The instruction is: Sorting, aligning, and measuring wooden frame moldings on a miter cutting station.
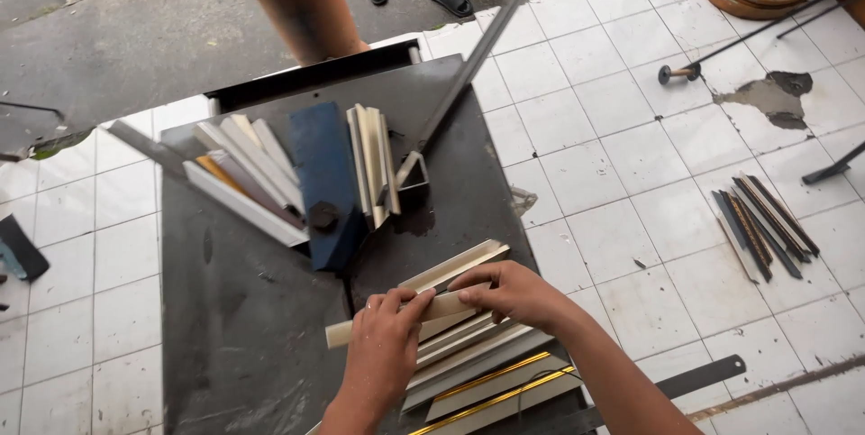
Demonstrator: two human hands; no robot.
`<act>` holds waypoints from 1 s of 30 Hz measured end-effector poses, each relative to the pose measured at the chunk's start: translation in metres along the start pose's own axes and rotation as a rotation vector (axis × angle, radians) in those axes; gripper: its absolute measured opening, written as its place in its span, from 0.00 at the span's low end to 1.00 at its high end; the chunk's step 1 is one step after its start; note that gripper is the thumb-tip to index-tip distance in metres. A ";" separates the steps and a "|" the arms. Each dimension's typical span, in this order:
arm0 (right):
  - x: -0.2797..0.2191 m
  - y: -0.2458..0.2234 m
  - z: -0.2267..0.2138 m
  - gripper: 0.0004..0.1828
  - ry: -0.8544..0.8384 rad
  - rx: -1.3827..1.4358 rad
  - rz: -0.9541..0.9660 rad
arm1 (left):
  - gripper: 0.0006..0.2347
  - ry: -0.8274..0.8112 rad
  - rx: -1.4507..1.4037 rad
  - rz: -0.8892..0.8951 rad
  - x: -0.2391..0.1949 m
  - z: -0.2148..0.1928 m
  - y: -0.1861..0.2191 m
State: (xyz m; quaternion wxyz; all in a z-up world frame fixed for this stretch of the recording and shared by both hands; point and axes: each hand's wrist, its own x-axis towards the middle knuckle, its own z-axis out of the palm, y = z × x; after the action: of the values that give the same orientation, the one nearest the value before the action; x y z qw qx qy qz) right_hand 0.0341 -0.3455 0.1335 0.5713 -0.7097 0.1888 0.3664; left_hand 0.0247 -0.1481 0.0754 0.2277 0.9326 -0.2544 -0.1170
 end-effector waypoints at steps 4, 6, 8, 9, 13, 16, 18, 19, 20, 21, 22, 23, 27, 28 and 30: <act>0.017 0.010 0.051 0.16 -0.018 0.081 0.000 | 0.22 0.252 0.104 -0.006 -0.034 -0.009 -0.032; 0.031 0.017 0.082 0.16 0.060 0.184 -0.009 | 0.21 0.398 0.033 -0.118 -0.056 -0.014 -0.047; 0.044 0.014 0.116 0.17 0.117 0.247 0.013 | 0.19 0.393 -0.006 -0.194 -0.081 -0.020 -0.066; 0.052 0.012 0.130 0.18 0.186 0.317 0.032 | 0.17 0.386 -0.049 -0.255 -0.090 -0.022 -0.075; 0.093 0.020 0.165 0.19 0.338 0.124 -0.079 | 0.15 0.243 -0.082 -0.393 -0.129 -0.025 -0.114; 0.081 0.002 0.163 0.22 0.494 -0.263 -0.082 | 0.14 0.194 -0.092 -0.440 -0.142 -0.020 -0.138; 0.052 -0.024 0.158 0.16 0.562 -0.332 -0.009 | 0.15 0.171 -0.090 -0.415 -0.145 -0.012 -0.151; 0.052 -0.027 0.153 0.16 0.562 -0.337 -0.008 | 0.15 0.172 -0.094 -0.416 -0.142 -0.008 -0.157; 0.052 -0.029 0.147 0.14 0.597 -0.407 -0.032 | 0.15 0.201 -0.061 -0.361 -0.138 -0.004 -0.163; 0.051 -0.032 0.141 0.12 0.635 -0.478 -0.057 | 0.16 0.233 -0.029 -0.304 -0.133 0.000 -0.168; 0.065 -0.025 0.131 0.12 0.637 -0.485 -0.058 | 0.16 0.236 -0.035 -0.304 -0.123 0.001 -0.171; 0.078 -0.017 0.122 0.14 0.673 -0.686 -0.056 | 0.18 0.208 -0.007 -0.263 -0.114 0.002 -0.173; 0.106 0.015 0.094 0.15 0.701 -1.148 -0.149 | 0.26 -0.092 0.119 -0.294 -0.082 -0.025 -0.152; 0.110 0.025 0.093 0.15 0.699 -1.152 -0.147 | 0.26 -0.093 0.115 -0.295 -0.078 -0.024 -0.153; 0.119 0.043 0.092 0.12 0.591 -1.126 -0.309 | 0.27 -0.193 0.223 -0.219 -0.070 -0.024 -0.155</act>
State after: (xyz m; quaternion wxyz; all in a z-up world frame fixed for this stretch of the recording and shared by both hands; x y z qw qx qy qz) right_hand 0.0548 -0.2518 0.0095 0.0822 -0.9902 0.0130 0.1125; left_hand 0.0387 0.0168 0.0285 0.0833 0.9587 -0.1832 -0.2009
